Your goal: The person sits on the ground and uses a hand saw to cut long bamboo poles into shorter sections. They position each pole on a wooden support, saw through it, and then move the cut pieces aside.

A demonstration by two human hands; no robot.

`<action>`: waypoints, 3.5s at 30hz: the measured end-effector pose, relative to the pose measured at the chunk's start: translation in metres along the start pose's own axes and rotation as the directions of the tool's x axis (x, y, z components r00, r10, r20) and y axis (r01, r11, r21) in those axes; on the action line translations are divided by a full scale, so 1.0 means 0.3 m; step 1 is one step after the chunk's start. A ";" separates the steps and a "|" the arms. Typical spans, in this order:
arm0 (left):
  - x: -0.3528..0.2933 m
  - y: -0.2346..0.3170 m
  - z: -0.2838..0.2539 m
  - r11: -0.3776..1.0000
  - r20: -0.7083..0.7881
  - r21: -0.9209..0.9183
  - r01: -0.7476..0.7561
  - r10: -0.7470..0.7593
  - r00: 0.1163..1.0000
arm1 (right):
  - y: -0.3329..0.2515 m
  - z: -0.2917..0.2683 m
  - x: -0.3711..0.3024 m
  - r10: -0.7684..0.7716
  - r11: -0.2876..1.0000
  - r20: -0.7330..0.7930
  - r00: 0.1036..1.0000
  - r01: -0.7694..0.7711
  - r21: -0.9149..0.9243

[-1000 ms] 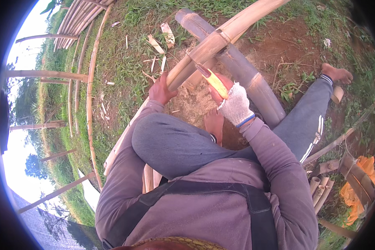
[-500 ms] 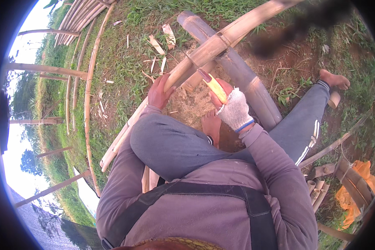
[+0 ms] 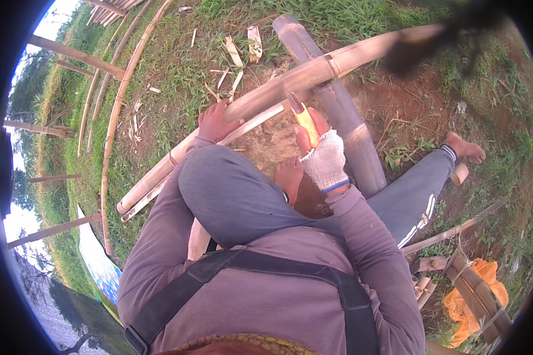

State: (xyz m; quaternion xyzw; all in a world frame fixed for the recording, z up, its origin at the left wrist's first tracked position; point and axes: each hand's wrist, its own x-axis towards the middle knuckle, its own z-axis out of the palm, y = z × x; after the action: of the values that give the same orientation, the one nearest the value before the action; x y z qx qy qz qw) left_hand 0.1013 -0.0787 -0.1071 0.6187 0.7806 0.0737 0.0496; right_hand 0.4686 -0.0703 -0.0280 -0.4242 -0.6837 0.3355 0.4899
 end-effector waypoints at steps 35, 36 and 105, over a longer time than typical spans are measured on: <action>0.087 0.074 -0.046 0.996 0.292 0.036 0.083 -0.090 0.952 | 0.072 0.101 0.040 -0.080 0.990 -0.003 0.997 0.079 -0.115; 0.090 0.075 -0.056 0.994 0.302 0.047 0.095 -0.105 0.947 | 0.061 0.084 0.021 -0.048 0.992 0.014 0.999 0.049 -0.117; 0.184 0.191 0.000 0.995 0.288 -0.096 -0.021 0.048 0.956 | 0.152 -0.205 -0.096 0.136 0.985 0.036 0.990 -0.131 -0.110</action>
State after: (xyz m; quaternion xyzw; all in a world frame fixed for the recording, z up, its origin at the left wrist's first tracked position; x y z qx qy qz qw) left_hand 0.1436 -0.0122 -0.0963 0.6336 0.7496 0.0187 0.1906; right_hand 0.5433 -0.0748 -0.0607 -0.4875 -0.6814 0.3394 0.4276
